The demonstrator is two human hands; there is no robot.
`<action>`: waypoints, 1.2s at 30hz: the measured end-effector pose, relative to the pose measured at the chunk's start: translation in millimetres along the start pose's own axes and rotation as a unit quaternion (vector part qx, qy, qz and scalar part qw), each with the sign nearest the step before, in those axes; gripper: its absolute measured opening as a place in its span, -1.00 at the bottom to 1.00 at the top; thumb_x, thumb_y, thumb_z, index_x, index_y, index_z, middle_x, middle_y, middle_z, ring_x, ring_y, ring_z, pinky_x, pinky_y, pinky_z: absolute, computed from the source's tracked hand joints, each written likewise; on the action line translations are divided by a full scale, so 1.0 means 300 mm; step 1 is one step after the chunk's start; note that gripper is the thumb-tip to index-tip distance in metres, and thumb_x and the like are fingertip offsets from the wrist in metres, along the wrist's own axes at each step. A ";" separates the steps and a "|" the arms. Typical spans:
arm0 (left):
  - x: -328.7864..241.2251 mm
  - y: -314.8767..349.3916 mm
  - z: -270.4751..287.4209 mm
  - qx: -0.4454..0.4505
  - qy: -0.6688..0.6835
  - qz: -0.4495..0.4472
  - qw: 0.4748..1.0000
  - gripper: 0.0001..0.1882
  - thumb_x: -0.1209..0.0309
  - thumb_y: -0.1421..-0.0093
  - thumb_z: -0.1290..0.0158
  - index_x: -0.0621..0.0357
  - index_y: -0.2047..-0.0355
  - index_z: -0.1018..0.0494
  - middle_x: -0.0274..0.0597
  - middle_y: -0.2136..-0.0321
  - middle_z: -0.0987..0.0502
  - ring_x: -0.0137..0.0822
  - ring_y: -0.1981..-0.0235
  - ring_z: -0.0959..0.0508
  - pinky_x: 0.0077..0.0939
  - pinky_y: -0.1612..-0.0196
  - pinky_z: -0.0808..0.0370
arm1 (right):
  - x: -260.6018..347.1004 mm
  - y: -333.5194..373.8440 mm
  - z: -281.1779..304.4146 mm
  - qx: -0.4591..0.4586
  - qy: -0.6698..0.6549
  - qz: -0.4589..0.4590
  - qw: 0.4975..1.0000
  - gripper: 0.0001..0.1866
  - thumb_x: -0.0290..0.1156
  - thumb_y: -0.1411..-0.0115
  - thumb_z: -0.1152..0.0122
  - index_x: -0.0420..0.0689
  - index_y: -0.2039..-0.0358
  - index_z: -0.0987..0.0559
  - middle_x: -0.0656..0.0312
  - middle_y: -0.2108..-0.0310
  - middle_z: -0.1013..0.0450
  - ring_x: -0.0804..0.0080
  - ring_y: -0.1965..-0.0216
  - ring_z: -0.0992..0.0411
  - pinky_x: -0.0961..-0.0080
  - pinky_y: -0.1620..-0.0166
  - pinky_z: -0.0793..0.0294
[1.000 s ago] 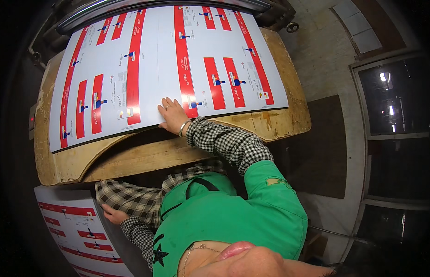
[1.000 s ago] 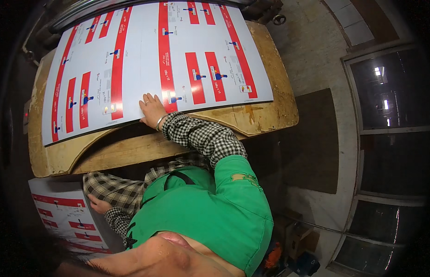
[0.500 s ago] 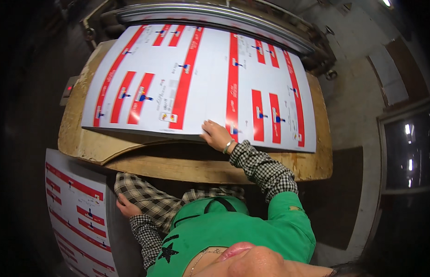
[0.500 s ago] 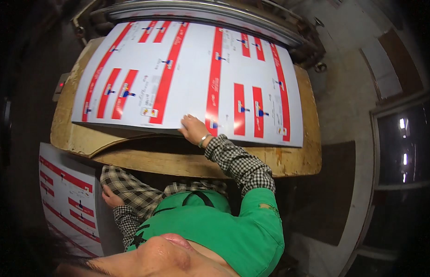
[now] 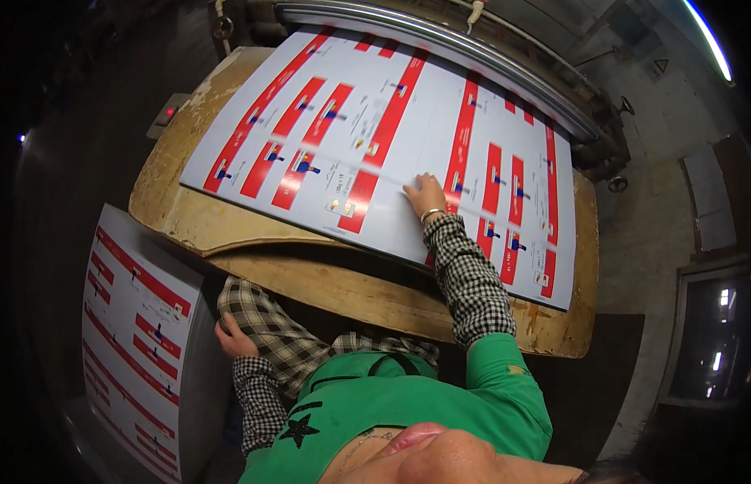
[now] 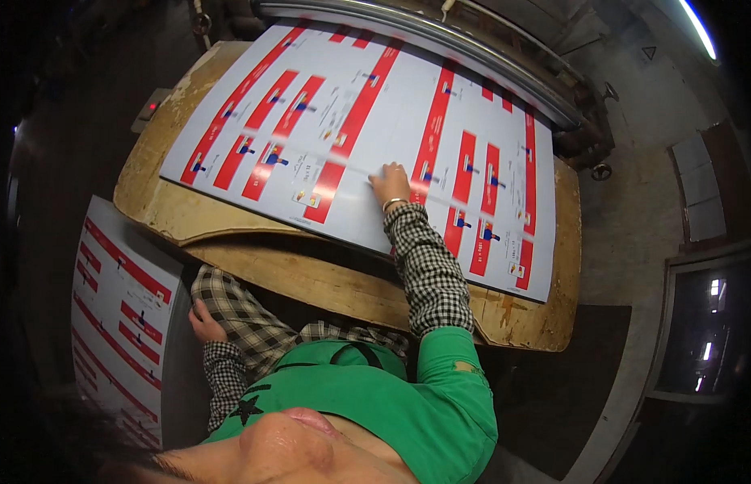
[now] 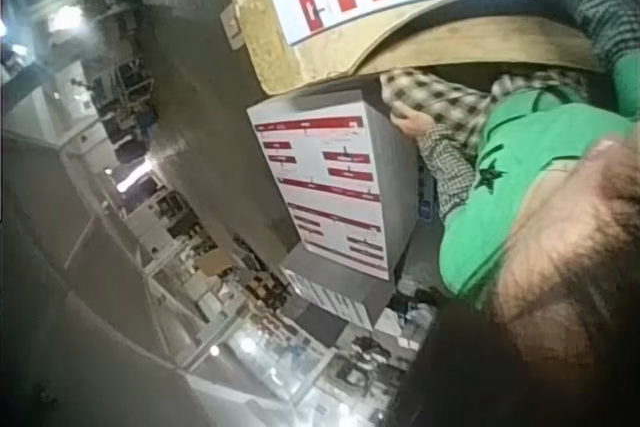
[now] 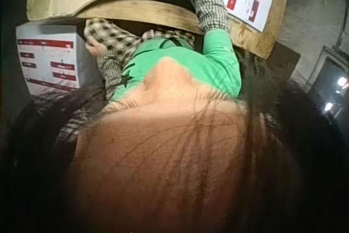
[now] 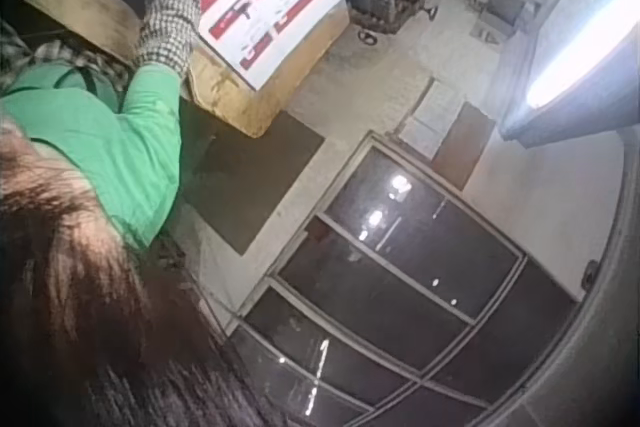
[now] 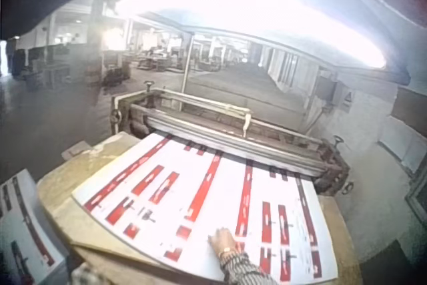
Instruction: The person places large white sheets with red printed graphics onto a wooden board. They then use a squeegee tool to smooth the surface of the sheets, ensuring they adhere flatly to the board. The person repeats this process for multiple sheets, stacking them as they finish.
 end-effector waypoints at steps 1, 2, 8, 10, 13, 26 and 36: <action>-0.011 0.003 -0.001 0.004 0.004 0.004 1.000 -0.21 -0.19 -0.20 0.19 0.31 -0.14 -0.19 0.21 -0.01 -0.38 0.08 -0.02 -0.39 -0.16 -0.04 -0.33 | 0.008 0.004 -0.006 -0.054 -0.011 0.037 0.998 -0.44 -0.10 -0.07 -0.19 -0.30 0.06 -0.47 -0.11 -0.09 -0.28 0.02 -0.19 -0.16 0.31 -0.20 -0.17; -0.020 0.006 -0.005 0.004 0.008 -0.001 1.000 -0.21 -0.19 -0.20 0.19 0.31 -0.14 -0.19 0.21 -0.01 -0.38 0.08 -0.02 -0.39 -0.16 -0.04 -0.33 | 0.010 0.023 -0.026 -0.109 -0.023 0.073 0.991 -0.44 -0.09 -0.08 -0.18 -0.31 0.07 -0.47 -0.14 -0.08 -0.28 -0.03 -0.19 -0.14 0.27 -0.20 -0.15; -0.016 0.008 0.003 -0.013 -0.003 -0.003 1.000 -0.22 -0.18 -0.20 0.18 0.31 -0.12 -0.21 0.22 -0.02 -0.37 0.09 -0.03 -0.38 -0.17 -0.05 -0.32 | 0.158 0.310 -0.179 -0.110 -0.088 0.212 0.967 -0.40 -0.15 -0.21 -0.02 -0.30 -0.14 -0.26 -0.17 -0.21 -0.09 -0.09 -0.28 0.04 0.15 -0.30 0.11; -0.009 0.006 0.011 -0.010 0.004 -0.015 1.000 -0.23 -0.17 -0.20 0.18 0.31 -0.12 -0.22 0.22 -0.02 -0.37 0.09 -0.04 -0.38 -0.18 -0.06 -0.32 | 0.123 0.378 -0.198 -0.103 -0.052 0.203 0.972 -0.39 -0.18 -0.22 0.00 -0.30 -0.17 -0.22 -0.15 -0.24 -0.04 -0.05 -0.30 0.07 0.16 -0.32 0.17; -0.017 0.011 0.020 -0.016 -0.011 -0.009 1.000 -0.25 -0.15 -0.21 0.17 0.31 -0.11 -0.23 0.23 -0.01 -0.38 0.09 -0.03 -0.39 -0.20 -0.05 -0.33 | -0.152 0.425 -0.122 -0.206 -0.085 0.122 0.967 -0.45 -0.24 -0.26 0.07 -0.29 -0.17 -0.20 -0.09 -0.24 -0.05 0.01 -0.28 0.03 0.16 -0.31 0.18; -0.041 0.023 0.018 0.016 -0.012 0.022 1.000 -0.23 -0.18 -0.21 0.21 0.26 -0.15 -0.18 0.19 -0.05 -0.34 0.05 -0.05 -0.37 -0.16 -0.08 -0.31 | -0.957 0.632 0.198 -0.408 -0.053 -0.194 0.891 -0.58 -0.26 -0.27 0.04 -0.41 0.06 -0.41 -0.18 -0.06 -0.28 0.01 -0.14 -0.20 0.22 -0.20 -0.12; -0.019 0.014 0.009 0.007 0.000 0.008 1.000 -0.22 -0.19 -0.20 0.19 0.27 -0.14 -0.20 0.19 -0.04 -0.35 0.07 -0.05 -0.37 -0.16 -0.06 -0.32 | 0.069 0.433 -0.088 0.013 0.138 0.147 0.979 -0.10 -0.11 0.08 -0.37 -0.32 -0.16 -0.17 -0.19 -0.24 -0.01 -0.06 -0.30 0.10 0.09 -0.29 0.06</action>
Point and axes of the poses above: each hand's wrist, its own y-axis away from the middle knuckle, its own z-axis out of the back of the hand, x = y × z, the point moved 6 cm from there along -y, towards the middle knuckle
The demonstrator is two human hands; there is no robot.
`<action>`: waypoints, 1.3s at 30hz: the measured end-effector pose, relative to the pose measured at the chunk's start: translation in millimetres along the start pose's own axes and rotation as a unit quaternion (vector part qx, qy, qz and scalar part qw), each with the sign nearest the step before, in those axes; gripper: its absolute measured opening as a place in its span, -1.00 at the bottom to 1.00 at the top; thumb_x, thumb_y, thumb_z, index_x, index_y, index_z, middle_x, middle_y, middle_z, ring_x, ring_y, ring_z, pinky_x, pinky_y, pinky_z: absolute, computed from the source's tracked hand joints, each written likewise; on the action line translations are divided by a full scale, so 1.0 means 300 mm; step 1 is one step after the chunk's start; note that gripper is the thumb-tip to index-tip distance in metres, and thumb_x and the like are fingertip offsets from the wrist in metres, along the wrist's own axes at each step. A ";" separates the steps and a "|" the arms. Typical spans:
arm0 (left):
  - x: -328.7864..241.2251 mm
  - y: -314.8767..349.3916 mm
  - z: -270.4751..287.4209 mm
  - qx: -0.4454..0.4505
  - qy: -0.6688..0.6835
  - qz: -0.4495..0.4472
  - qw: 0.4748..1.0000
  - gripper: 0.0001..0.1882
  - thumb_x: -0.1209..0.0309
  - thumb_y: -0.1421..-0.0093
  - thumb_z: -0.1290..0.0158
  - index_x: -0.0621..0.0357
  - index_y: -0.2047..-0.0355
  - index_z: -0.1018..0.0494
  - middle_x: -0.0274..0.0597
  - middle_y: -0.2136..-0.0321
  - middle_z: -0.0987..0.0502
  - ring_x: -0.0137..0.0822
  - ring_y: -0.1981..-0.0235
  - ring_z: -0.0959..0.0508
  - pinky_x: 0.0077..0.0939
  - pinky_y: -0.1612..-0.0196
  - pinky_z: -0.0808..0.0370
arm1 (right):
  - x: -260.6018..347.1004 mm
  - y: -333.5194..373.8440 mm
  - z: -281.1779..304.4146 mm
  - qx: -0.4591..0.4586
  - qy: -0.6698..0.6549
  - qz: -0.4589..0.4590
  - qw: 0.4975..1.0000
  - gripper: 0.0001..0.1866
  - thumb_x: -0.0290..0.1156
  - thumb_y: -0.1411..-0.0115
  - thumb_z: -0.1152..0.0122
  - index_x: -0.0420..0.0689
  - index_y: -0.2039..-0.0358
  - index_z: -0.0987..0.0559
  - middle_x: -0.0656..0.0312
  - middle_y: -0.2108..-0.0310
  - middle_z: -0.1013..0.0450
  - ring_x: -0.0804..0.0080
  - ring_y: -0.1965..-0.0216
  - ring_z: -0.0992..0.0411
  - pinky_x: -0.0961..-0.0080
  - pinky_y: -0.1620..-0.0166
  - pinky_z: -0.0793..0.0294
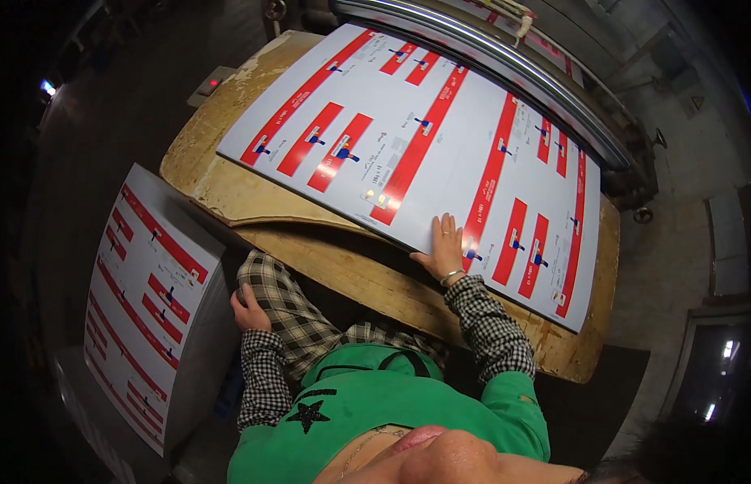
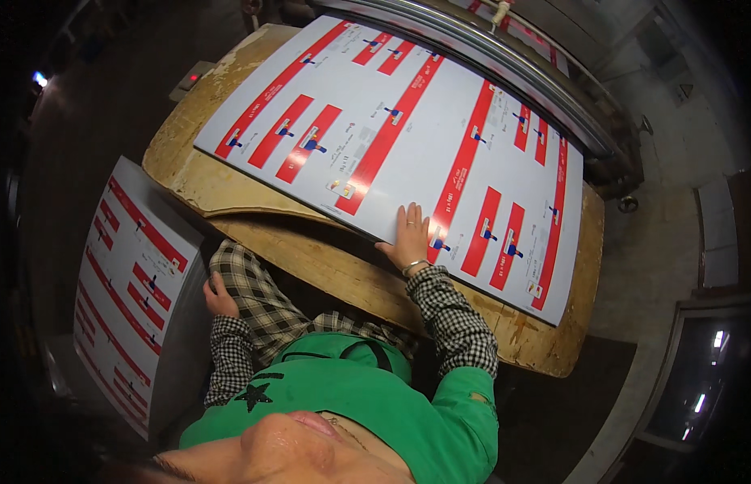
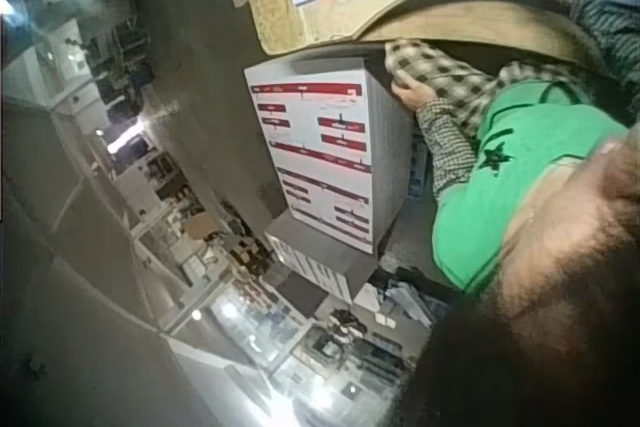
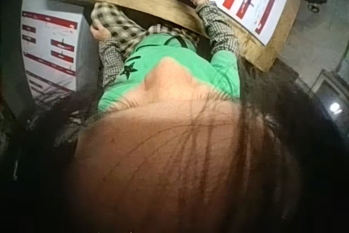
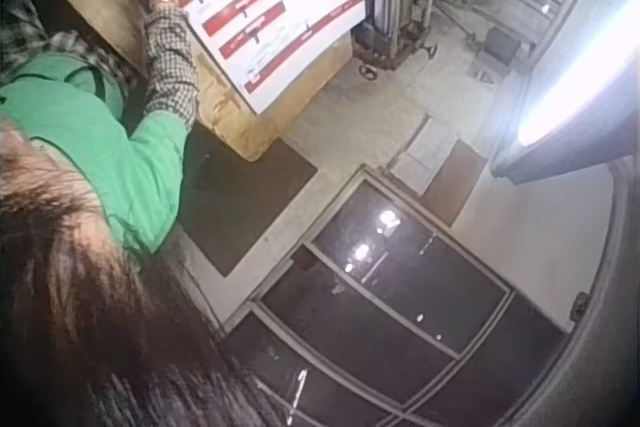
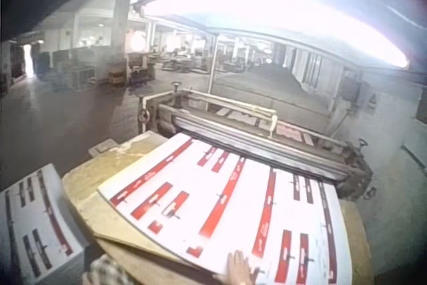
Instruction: The person places large white sheets with red printed graphics onto a wooden board. They then use a squeegee tool to smooth the surface of the sheets, ensuring they adhere flatly to the board. The person repeats this process for multiple sheets, stacking them as they finish.
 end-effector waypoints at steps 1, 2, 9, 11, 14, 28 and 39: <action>0.010 -0.005 0.000 0.002 0.003 -0.002 1.000 -0.21 -0.19 -0.20 0.19 0.27 -0.14 -0.19 0.19 -0.05 -0.35 0.07 -0.05 -0.37 -0.16 -0.07 -0.32 | -0.007 0.001 -0.008 -0.002 -0.007 0.009 1.000 -0.09 -0.11 0.09 -0.37 -0.32 -0.16 -0.17 -0.20 -0.23 -0.01 -0.06 -0.30 0.09 0.08 -0.28 0.06; 0.011 -0.009 -0.006 0.005 0.006 -0.003 1.000 -0.21 -0.19 -0.19 0.19 0.28 -0.14 -0.19 0.19 -0.05 -0.34 0.07 -0.05 -0.37 -0.16 -0.07 -0.31 | -0.023 0.001 -0.027 -0.003 -0.015 0.018 1.000 -0.09 -0.12 0.10 -0.38 -0.32 -0.16 -0.16 -0.20 -0.23 0.00 -0.07 -0.30 0.08 0.07 -0.28 0.06; 0.024 -0.015 -0.010 0.000 -0.002 -0.003 1.000 -0.20 -0.21 -0.19 0.21 0.28 -0.15 -0.18 0.20 -0.05 -0.34 0.08 -0.05 -0.36 -0.14 -0.07 -0.31 | -0.027 -0.012 -0.002 0.025 -0.003 0.067 0.997 -0.34 -0.17 0.05 -0.33 -0.31 0.03 -0.34 -0.16 -0.06 -0.20 -0.09 -0.16 -0.11 0.07 -0.12 -0.21; 0.018 -0.010 -0.008 -0.002 -0.002 -0.001 1.000 -0.19 -0.21 -0.19 0.20 0.28 -0.15 -0.18 0.20 -0.04 -0.34 0.08 -0.05 -0.36 -0.15 -0.07 -0.31 | -0.034 -0.027 0.007 0.098 -0.030 0.074 0.992 -0.45 -0.18 0.02 -0.29 -0.30 0.11 -0.39 -0.14 0.04 -0.27 -0.09 -0.09 -0.19 0.07 -0.06 -0.28; 0.020 -0.013 -0.009 -0.007 0.004 0.006 1.000 -0.19 -0.22 -0.19 0.21 0.28 -0.15 -0.18 0.20 -0.04 -0.34 0.08 -0.04 -0.37 -0.16 -0.06 -0.31 | -0.018 -0.039 0.071 0.043 -0.059 0.117 0.990 -0.71 -0.30 -0.10 -0.13 -0.30 0.34 -0.43 -0.07 0.24 -0.36 -0.02 0.11 -0.33 0.16 0.09 -0.38; 0.010 -0.009 -0.016 0.010 0.028 -0.010 1.000 -0.19 -0.20 -0.19 0.21 0.33 -0.13 -0.20 0.21 -0.06 -0.33 0.08 -0.06 -0.35 -0.19 -0.09 -0.29 | -0.056 -0.009 0.090 0.025 -0.073 0.048 0.996 -0.78 -0.25 -0.01 -0.18 -0.15 0.50 -0.53 0.05 0.53 -0.45 0.08 0.37 -0.46 0.23 0.31 -0.46; 0.027 -0.020 -0.012 -0.001 0.031 -0.015 0.999 -0.18 -0.20 -0.19 0.21 0.34 -0.14 -0.18 0.23 -0.06 -0.32 0.09 -0.07 -0.34 -0.17 -0.09 -0.29 | -0.042 0.022 0.128 -0.011 -0.158 0.072 0.985 -0.77 -0.32 0.04 -0.22 -0.23 0.53 -0.46 0.03 0.41 -0.43 0.04 0.31 -0.41 0.22 0.25 -0.41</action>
Point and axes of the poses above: each hand's wrist, its own y-axis away from the middle knuckle, its own z-axis out of the back of the hand, x = y × z, the point moved 6 cm from there along -y, towards the middle knuckle
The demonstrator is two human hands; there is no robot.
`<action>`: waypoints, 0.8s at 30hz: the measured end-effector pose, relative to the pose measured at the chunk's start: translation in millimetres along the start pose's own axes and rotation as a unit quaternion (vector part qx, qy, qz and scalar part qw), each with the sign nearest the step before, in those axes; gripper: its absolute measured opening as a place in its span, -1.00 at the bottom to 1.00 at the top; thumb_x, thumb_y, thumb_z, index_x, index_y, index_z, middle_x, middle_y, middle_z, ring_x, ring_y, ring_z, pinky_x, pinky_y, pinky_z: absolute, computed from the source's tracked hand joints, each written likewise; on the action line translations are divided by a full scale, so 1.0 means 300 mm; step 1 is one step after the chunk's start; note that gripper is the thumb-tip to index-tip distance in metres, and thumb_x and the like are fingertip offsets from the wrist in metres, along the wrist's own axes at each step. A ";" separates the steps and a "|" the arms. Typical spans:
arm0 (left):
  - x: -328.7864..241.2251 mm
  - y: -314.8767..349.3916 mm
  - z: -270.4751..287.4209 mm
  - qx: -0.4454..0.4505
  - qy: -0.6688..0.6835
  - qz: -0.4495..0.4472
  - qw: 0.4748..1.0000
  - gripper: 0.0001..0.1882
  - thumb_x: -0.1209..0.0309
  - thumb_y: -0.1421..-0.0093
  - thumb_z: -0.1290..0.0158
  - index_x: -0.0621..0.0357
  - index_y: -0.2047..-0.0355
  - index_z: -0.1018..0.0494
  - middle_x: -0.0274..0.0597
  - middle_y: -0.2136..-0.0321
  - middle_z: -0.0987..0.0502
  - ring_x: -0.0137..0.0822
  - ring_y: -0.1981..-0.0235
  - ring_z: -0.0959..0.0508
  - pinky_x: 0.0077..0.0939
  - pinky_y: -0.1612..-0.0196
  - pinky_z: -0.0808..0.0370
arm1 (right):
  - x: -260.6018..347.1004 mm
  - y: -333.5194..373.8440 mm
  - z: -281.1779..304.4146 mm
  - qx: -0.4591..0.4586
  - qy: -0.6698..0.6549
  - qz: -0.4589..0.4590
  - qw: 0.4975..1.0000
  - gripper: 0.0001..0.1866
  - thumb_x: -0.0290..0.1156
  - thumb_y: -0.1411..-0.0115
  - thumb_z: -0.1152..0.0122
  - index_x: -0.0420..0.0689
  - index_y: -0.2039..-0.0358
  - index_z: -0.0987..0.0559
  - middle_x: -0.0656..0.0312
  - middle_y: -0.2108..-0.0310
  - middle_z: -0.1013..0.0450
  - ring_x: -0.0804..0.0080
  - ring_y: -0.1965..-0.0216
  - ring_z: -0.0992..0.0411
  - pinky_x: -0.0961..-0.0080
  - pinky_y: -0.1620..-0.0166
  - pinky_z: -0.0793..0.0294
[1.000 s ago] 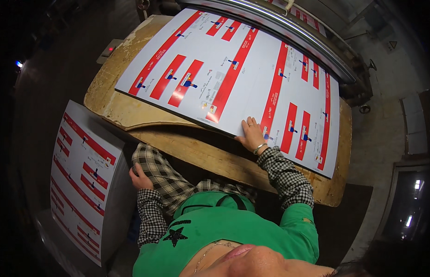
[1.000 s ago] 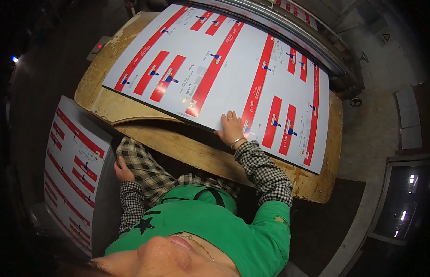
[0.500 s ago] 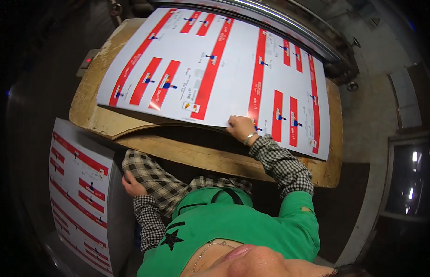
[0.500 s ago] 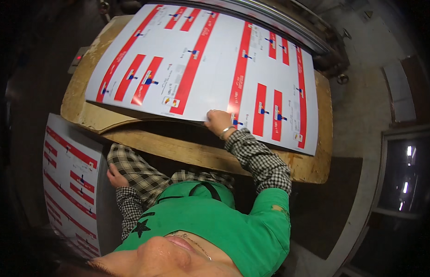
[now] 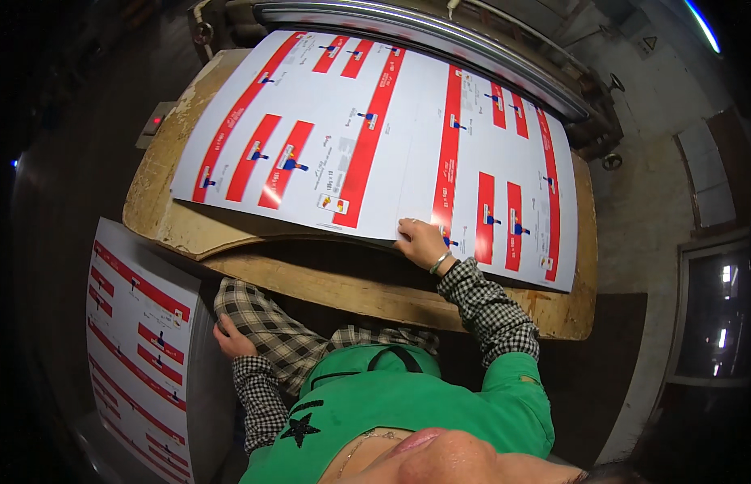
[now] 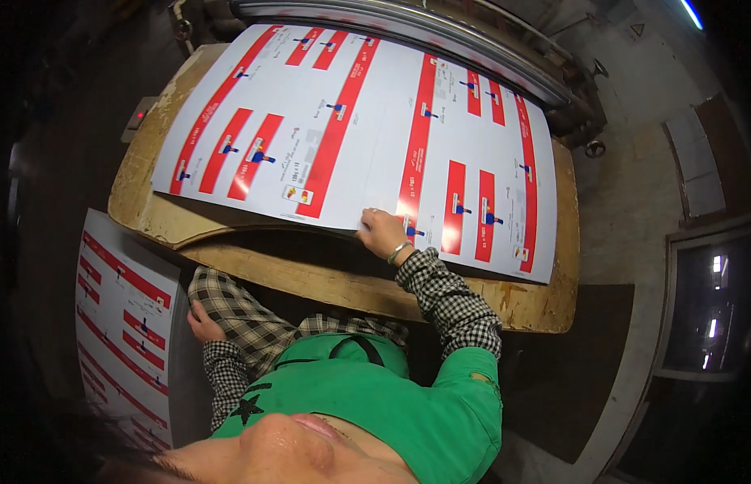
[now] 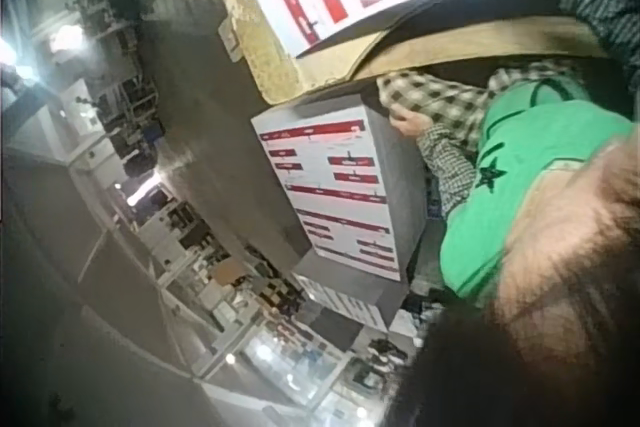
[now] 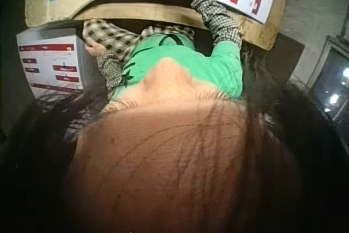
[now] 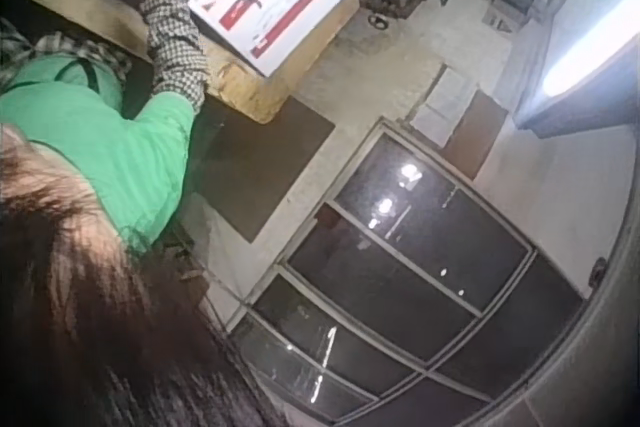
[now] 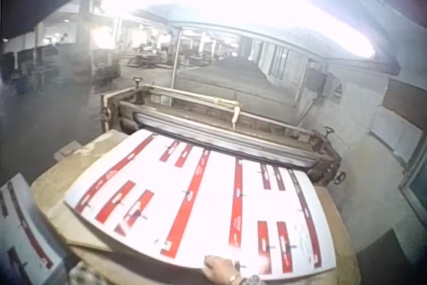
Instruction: The person places large white sheets with red printed graphics onto a wooden board. They then use a squeegee tool to smooth the surface of the sheets, ensuring they adhere flatly to the board. The person repeats this process for multiple sheets, stacking them as they finish.
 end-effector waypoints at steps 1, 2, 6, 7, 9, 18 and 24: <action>0.003 0.001 0.001 0.000 -0.007 0.005 1.000 -0.18 -0.21 -0.19 0.21 0.33 -0.15 -0.18 0.23 -0.06 -0.33 0.08 -0.07 -0.35 -0.17 -0.09 -0.29 | -0.010 0.000 -0.019 0.005 0.005 -0.004 1.000 -0.77 -0.32 0.04 -0.22 -0.24 0.53 -0.47 0.04 0.40 -0.43 0.05 0.29 -0.41 0.22 0.24 -0.41; -0.001 -0.002 -0.007 0.000 -0.014 0.011 1.000 -0.18 -0.21 -0.19 0.21 0.32 -0.15 -0.18 0.22 -0.05 -0.33 0.08 -0.07 -0.35 -0.17 -0.08 -0.29 | -0.020 -0.003 -0.038 0.011 0.009 -0.007 1.000 -0.76 -0.31 0.04 -0.22 -0.24 0.53 -0.47 0.05 0.38 -0.43 0.05 0.28 -0.41 0.22 0.23 -0.41; -0.010 0.008 -0.001 -0.008 -0.020 0.026 0.999 -0.19 -0.21 -0.19 0.22 0.29 -0.16 -0.18 0.19 -0.04 -0.35 0.08 -0.05 -0.36 -0.15 -0.07 -0.30 | -0.010 -0.012 -0.049 0.019 0.026 -0.022 0.999 -0.73 -0.30 0.05 -0.25 -0.28 0.51 -0.50 0.05 0.33 -0.43 0.08 0.23 -0.41 0.25 0.19 -0.43; -0.020 0.010 0.003 0.002 -0.029 0.020 0.999 -0.18 -0.22 -0.19 0.22 0.28 -0.17 -0.16 0.18 -0.06 -0.34 0.07 -0.05 -0.36 -0.14 -0.07 -0.30 | -0.026 -0.014 -0.061 0.015 0.023 -0.013 1.000 -0.73 -0.29 0.06 -0.27 -0.26 0.51 -0.50 0.04 0.32 -0.44 0.07 0.23 -0.41 0.25 0.19 -0.42; -0.019 0.017 0.007 0.005 -0.025 0.022 0.999 -0.17 -0.22 -0.19 0.23 0.29 -0.17 -0.15 0.19 -0.07 -0.32 0.08 -0.06 -0.35 -0.14 -0.08 -0.29 | -0.050 -0.049 -0.070 0.038 0.025 -0.041 0.998 -0.72 -0.28 0.07 -0.29 -0.25 0.50 -0.51 0.03 0.34 -0.44 0.06 0.24 -0.42 0.25 0.19 -0.42; -0.019 0.012 -0.002 0.010 -0.016 0.020 1.000 -0.16 -0.22 -0.19 0.22 0.32 -0.18 -0.13 0.21 -0.10 -0.28 0.09 -0.09 -0.31 -0.14 -0.10 -0.27 | -0.288 -0.359 -0.004 -0.167 0.145 -0.175 0.959 -0.65 -0.26 0.07 -0.27 -0.29 0.36 -0.55 -0.05 0.21 -0.43 0.05 0.06 -0.35 0.28 0.00 -0.36; -0.013 0.006 -0.001 -0.001 -0.020 0.011 1.000 -0.19 -0.18 -0.21 0.20 0.35 -0.15 -0.16 0.22 -0.05 -0.32 0.08 -0.06 -0.35 -0.16 -0.09 -0.30 | -0.073 -0.163 -0.137 0.014 0.074 -0.065 0.995 -0.27 -0.01 0.02 -0.24 -0.30 -0.04 -0.37 -0.23 -0.20 -0.10 -0.11 -0.28 0.05 0.06 -0.28 0.10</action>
Point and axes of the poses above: each hand's wrist, its own y-axis away from the middle knuckle, its own z-axis out of the back of the hand, x = y × z, the point moved 6 cm from there along -y, towards the middle knuckle
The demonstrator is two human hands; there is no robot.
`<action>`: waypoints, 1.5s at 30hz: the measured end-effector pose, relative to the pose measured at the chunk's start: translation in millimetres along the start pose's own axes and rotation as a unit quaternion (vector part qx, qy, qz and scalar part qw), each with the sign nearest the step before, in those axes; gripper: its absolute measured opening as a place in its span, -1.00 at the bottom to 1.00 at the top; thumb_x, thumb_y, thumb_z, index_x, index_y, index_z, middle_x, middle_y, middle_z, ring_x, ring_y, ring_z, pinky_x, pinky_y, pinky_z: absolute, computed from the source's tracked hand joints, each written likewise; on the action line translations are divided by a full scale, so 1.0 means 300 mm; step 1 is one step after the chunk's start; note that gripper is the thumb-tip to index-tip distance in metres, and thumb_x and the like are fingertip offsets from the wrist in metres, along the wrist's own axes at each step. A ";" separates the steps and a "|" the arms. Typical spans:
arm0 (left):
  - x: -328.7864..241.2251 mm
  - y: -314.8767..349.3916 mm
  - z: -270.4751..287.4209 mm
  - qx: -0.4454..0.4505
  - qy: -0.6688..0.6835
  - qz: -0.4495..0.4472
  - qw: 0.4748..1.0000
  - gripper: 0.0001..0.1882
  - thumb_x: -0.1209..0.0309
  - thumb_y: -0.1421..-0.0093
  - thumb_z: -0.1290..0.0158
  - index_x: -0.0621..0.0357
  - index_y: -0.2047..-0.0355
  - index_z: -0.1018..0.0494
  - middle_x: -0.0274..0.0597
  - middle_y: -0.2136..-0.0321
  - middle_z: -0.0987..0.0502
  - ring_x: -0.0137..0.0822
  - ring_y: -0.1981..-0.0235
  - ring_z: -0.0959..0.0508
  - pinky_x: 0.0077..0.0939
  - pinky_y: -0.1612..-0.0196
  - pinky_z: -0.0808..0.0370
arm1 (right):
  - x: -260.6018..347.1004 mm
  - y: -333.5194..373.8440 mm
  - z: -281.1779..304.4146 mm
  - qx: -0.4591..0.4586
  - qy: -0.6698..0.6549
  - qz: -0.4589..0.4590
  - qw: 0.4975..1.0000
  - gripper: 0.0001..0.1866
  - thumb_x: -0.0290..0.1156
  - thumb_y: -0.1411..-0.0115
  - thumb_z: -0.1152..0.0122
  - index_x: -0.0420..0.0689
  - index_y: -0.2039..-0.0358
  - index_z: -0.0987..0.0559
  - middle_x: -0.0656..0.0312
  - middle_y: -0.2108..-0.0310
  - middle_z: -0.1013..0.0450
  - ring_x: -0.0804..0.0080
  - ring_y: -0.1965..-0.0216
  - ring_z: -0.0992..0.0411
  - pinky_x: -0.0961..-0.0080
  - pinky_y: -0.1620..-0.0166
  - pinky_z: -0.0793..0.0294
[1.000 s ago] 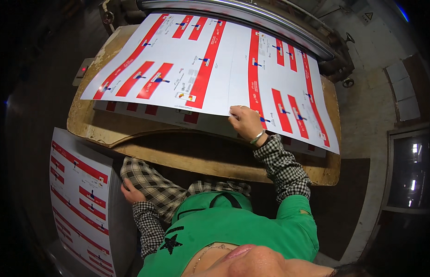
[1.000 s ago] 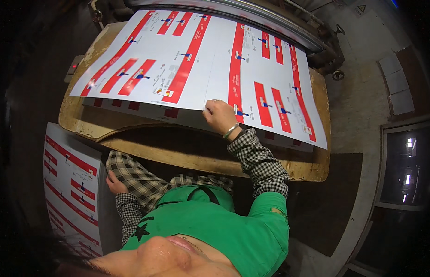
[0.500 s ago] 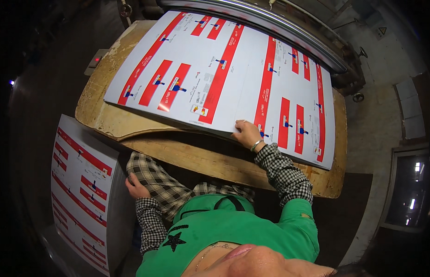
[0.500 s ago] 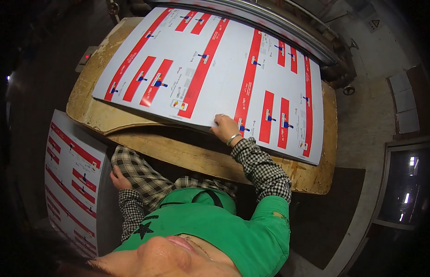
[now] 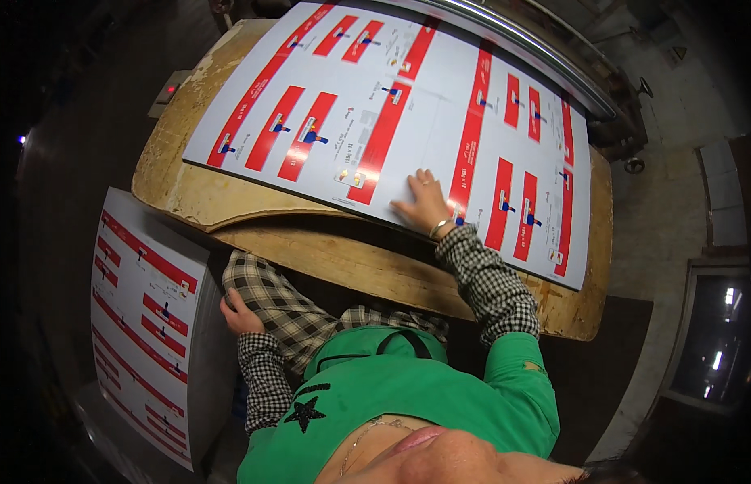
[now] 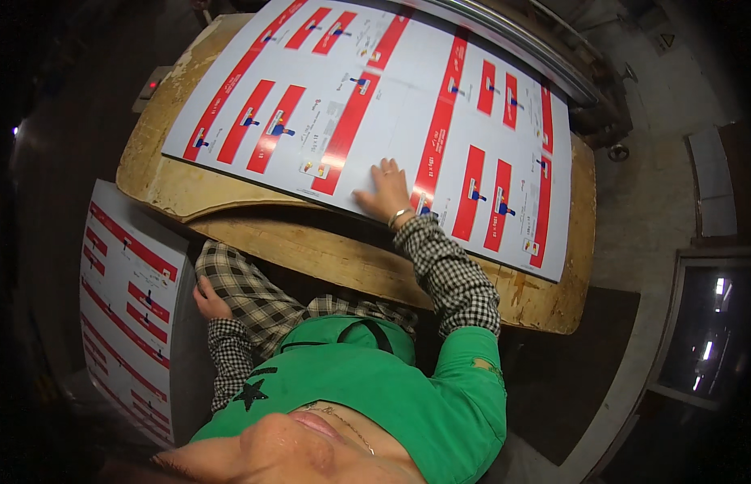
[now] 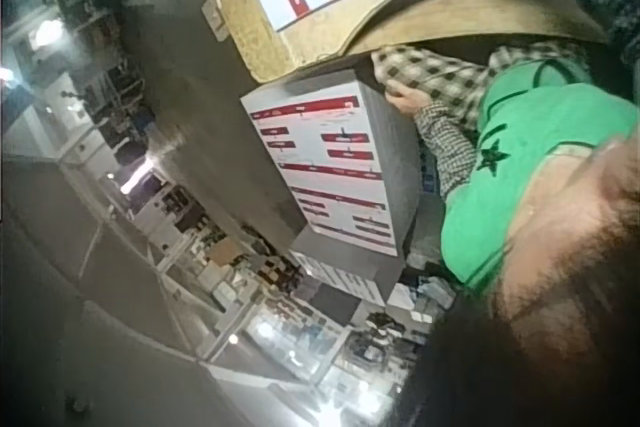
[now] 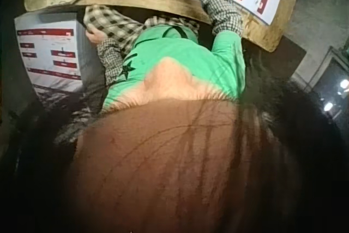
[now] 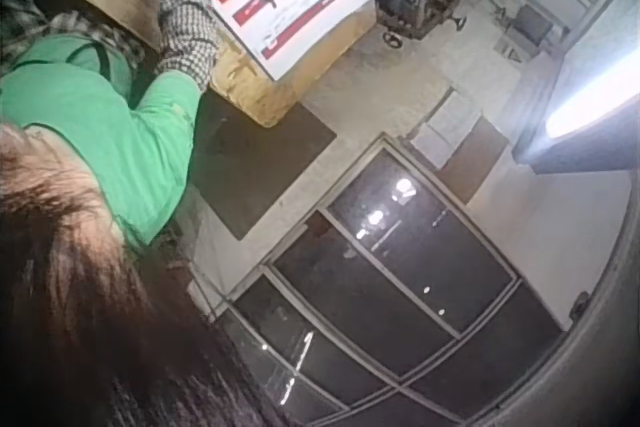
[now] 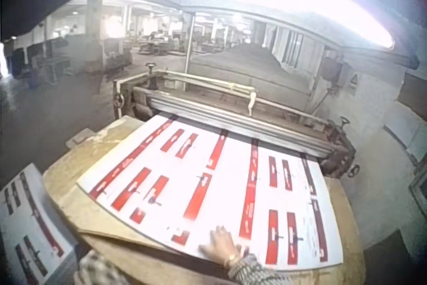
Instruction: The person places large white sheets with red printed graphics onto a wooden board. They then use a squeegee tool to smooth the surface of the sheets, ensuring they adhere flatly to the board. The person repeats this process for multiple sheets, stacking them as they finish.
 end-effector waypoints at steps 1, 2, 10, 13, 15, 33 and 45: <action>0.030 -0.024 -0.009 0.000 -0.004 -0.013 1.000 -0.20 -0.17 -0.21 0.20 0.36 -0.15 -0.17 0.22 -0.05 -0.33 0.08 -0.05 -0.36 -0.16 -0.08 -0.30 | 0.018 0.057 -0.021 0.003 0.021 0.023 1.000 -0.18 0.04 0.04 -0.24 -0.30 -0.10 -0.29 -0.24 -0.21 -0.05 -0.11 -0.30 0.10 0.03 -0.29 0.14; 0.059 -0.042 -0.018 0.001 -0.007 -0.027 1.000 -0.20 -0.16 -0.21 0.20 0.36 -0.14 -0.17 0.22 -0.04 -0.34 0.07 -0.04 -0.37 -0.16 -0.08 -0.31 | 0.038 0.092 -0.043 0.007 0.042 0.044 0.998 -0.08 0.10 0.05 -0.25 -0.30 -0.16 -0.21 -0.25 -0.23 0.00 -0.11 -0.31 0.15 0.00 -0.29 0.17; -0.023 -0.005 -0.014 0.015 -0.007 -0.015 1.000 -0.17 -0.18 -0.20 0.18 0.40 -0.14 -0.16 0.24 -0.07 -0.31 0.08 -0.06 -0.36 -0.22 -0.08 -0.31 | 0.022 0.154 -0.047 -0.147 -0.019 0.000 0.989 -0.36 -0.05 -0.17 -0.03 -0.26 -0.12 -0.28 -0.08 -0.22 -0.10 0.06 -0.30 0.05 0.09 -0.32 0.24; -0.010 -0.004 -0.008 0.022 0.029 -0.022 0.999 -0.20 -0.15 -0.21 0.17 0.42 -0.11 -0.20 0.24 -0.06 -0.32 0.06 -0.05 -0.37 -0.23 -0.07 -0.32 | 0.031 0.146 -0.056 -0.167 -0.051 -0.003 0.985 -0.42 -0.08 -0.21 0.03 -0.24 -0.11 -0.31 -0.08 -0.20 -0.15 0.06 -0.29 0.02 0.09 -0.31 0.19; 0.007 -0.011 -0.006 0.023 0.015 -0.011 1.000 -0.20 -0.16 -0.21 0.17 0.41 -0.12 -0.20 0.24 -0.07 -0.31 0.06 -0.06 -0.36 -0.23 -0.07 -0.33 | 0.003 0.176 -0.045 -0.165 -0.078 -0.014 0.983 -0.42 -0.09 -0.21 0.02 -0.25 -0.11 -0.29 -0.09 -0.21 -0.12 0.03 -0.29 0.03 0.11 -0.31 0.17; 0.060 -0.066 -0.037 0.027 0.002 -0.039 0.999 -0.18 -0.19 -0.19 0.20 0.40 -0.11 -0.23 0.21 -0.08 -0.31 0.05 -0.08 -0.35 -0.23 -0.10 -0.33 | -0.618 0.597 0.080 -0.414 -0.114 -0.308 0.849 -0.32 -0.14 -0.21 -0.06 -0.35 -0.17 -0.14 -0.20 -0.23 -0.01 -0.04 -0.29 0.08 0.19 -0.32 0.13; 0.066 -0.068 -0.037 0.025 0.020 -0.030 0.999 -0.23 -0.14 -0.23 0.20 0.37 -0.12 -0.23 0.16 -0.10 -0.30 0.03 -0.11 -0.33 -0.24 -0.13 -0.29 | 0.040 0.158 -0.040 -0.002 -0.045 0.012 0.999 -0.15 0.02 -0.07 -0.16 -0.33 -0.19 -0.13 -0.19 -0.26 0.05 -0.02 -0.33 0.16 0.17 -0.33 0.23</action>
Point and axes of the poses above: each hand's wrist, its own y-axis away from the middle knuckle, its own z-axis out of the back of the hand, x = y × z, the point moved 6 cm from there along -y, towards the middle knuckle
